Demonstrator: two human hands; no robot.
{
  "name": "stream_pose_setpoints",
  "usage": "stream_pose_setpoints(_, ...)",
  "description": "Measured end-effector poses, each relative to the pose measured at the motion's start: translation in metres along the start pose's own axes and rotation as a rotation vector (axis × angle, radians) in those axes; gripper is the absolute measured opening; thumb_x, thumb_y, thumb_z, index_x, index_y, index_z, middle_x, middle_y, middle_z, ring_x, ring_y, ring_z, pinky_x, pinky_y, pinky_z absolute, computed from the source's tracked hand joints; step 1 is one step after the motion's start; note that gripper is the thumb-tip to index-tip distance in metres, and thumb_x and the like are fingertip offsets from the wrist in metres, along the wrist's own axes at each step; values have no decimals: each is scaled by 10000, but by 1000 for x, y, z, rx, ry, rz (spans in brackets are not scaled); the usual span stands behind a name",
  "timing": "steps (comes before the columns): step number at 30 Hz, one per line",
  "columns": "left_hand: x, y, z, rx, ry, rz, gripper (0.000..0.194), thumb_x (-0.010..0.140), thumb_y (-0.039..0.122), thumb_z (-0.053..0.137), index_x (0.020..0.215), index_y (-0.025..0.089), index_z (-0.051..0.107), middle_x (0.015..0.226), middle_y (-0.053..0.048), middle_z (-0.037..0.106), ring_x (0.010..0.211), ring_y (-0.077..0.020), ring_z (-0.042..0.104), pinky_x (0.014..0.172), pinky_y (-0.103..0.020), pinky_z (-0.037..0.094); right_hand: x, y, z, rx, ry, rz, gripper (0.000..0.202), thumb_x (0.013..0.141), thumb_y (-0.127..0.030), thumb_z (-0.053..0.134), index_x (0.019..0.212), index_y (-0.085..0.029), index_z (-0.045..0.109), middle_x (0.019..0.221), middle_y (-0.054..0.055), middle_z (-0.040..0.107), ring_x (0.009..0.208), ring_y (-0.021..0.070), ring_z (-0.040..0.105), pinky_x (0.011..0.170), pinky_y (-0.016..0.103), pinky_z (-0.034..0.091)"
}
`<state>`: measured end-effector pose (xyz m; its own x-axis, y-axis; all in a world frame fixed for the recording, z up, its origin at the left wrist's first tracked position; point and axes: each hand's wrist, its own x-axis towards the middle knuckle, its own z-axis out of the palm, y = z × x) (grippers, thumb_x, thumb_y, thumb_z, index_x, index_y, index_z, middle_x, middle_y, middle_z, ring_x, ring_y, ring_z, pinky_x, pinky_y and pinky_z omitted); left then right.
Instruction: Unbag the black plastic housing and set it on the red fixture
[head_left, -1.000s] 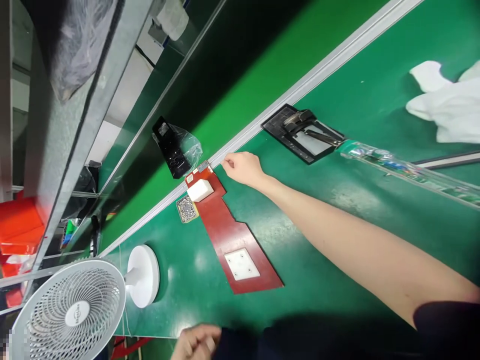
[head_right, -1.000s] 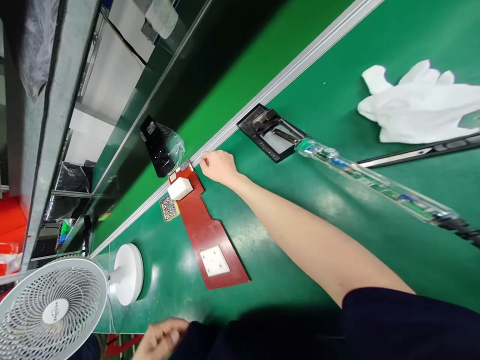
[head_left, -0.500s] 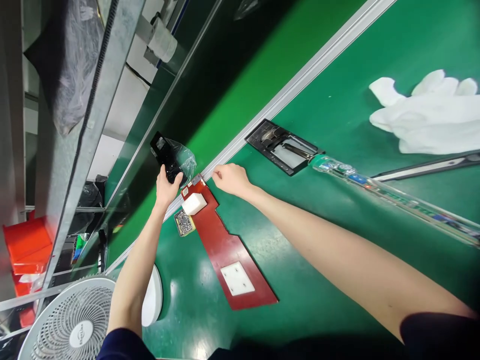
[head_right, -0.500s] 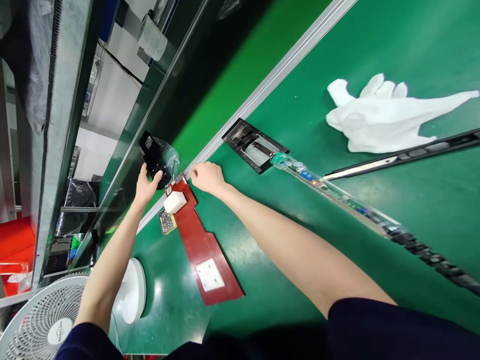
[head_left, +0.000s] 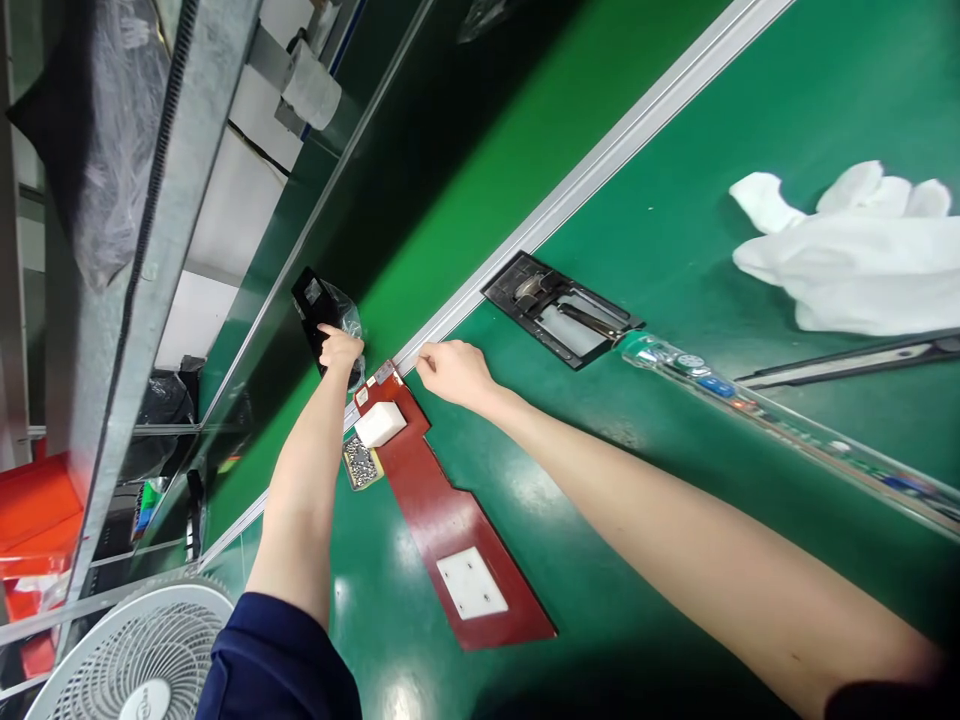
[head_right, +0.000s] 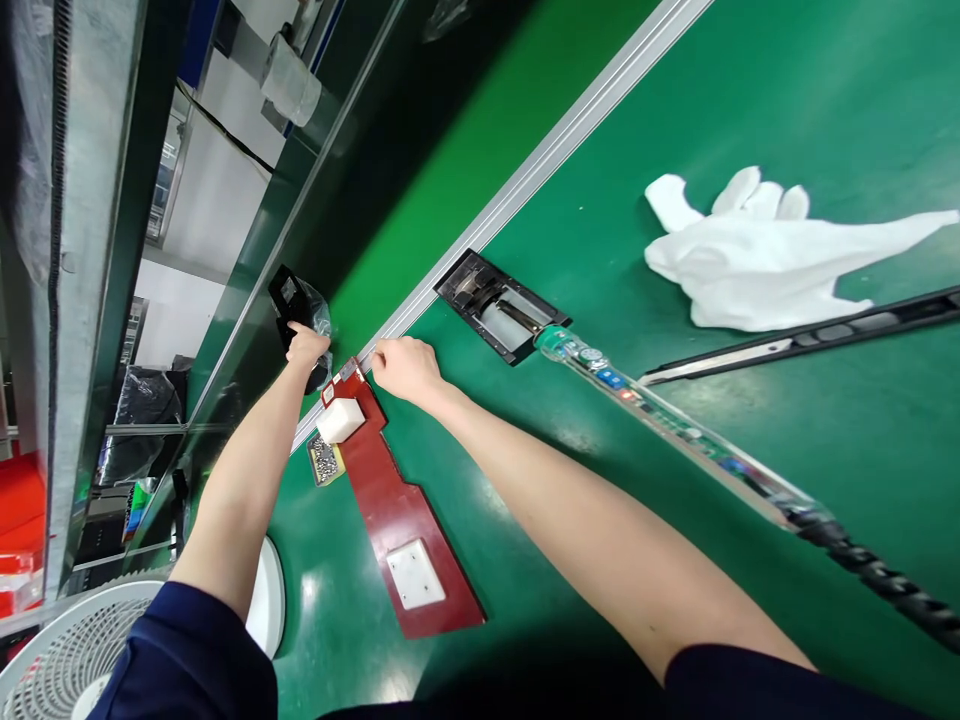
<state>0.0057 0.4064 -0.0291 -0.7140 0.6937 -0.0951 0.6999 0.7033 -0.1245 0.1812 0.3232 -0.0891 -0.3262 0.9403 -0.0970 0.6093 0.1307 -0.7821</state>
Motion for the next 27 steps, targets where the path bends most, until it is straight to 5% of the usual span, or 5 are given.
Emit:
stream_pose_setpoints(5, 21, -50, -2, 23, 11, -58, 361, 886, 216, 631, 1213, 69, 595, 1243, -168, 606, 1185, -270, 583, 1030, -430, 488, 0, 0, 3, -7, 13, -10, 287, 996, -239, 472, 1138, -157, 707, 1003, 71, 595, 952, 172, 576, 810, 191, 412)
stream_pose_setpoints(9, 29, -96, -7, -29, 101, 1, 281, 846, 182, 676, 1097, 67, 624, 1147, -168, 636, 1134, -262, 603, 992, -415, 486, 0, 0, 4, -8, 32, -22, 288, 993, -252, 474, 1126, -157, 711, 991, 74, 595, 957, 177, 574, 835, 196, 423)
stream_pose_setpoints(12, 28, -130, -17, -152, 139, 98, 121, 804, 143, 697, 896, 105, 629, 868, -78, 650, 902, -197, 633, 847, -314, 486, 1, -1, 7, -5, 56, -26, 281, 990, -259, 477, 1112, -168, 713, 991, 67, 595, 963, 192, 572, 852, 220, 430)
stream_pose_setpoints(16, 20, -165, -28, -394, 124, 138, 196, 798, 76, 627, 657, 124, 499, 548, 43, 417, 529, -89, 409, 562, -216, 336, 4, -1, 12, 0, 88, -38, 274, 979, -256, 480, 1078, -147, 711, 958, 66, 593, 942, 193, 565, 862, 235, 424)
stream_pose_setpoints(27, -25, -220, -41, -785, 180, 96, 67, 709, 142, 569, 659, 108, 542, 557, 19, 454, 516, -89, 390, 531, -215, 310, 5, 0, 14, 24, 127, -61, 237, 964, -240, 499, 990, -125, 705, 914, 54, 588, 886, 177, 551, 796, 210, 393)
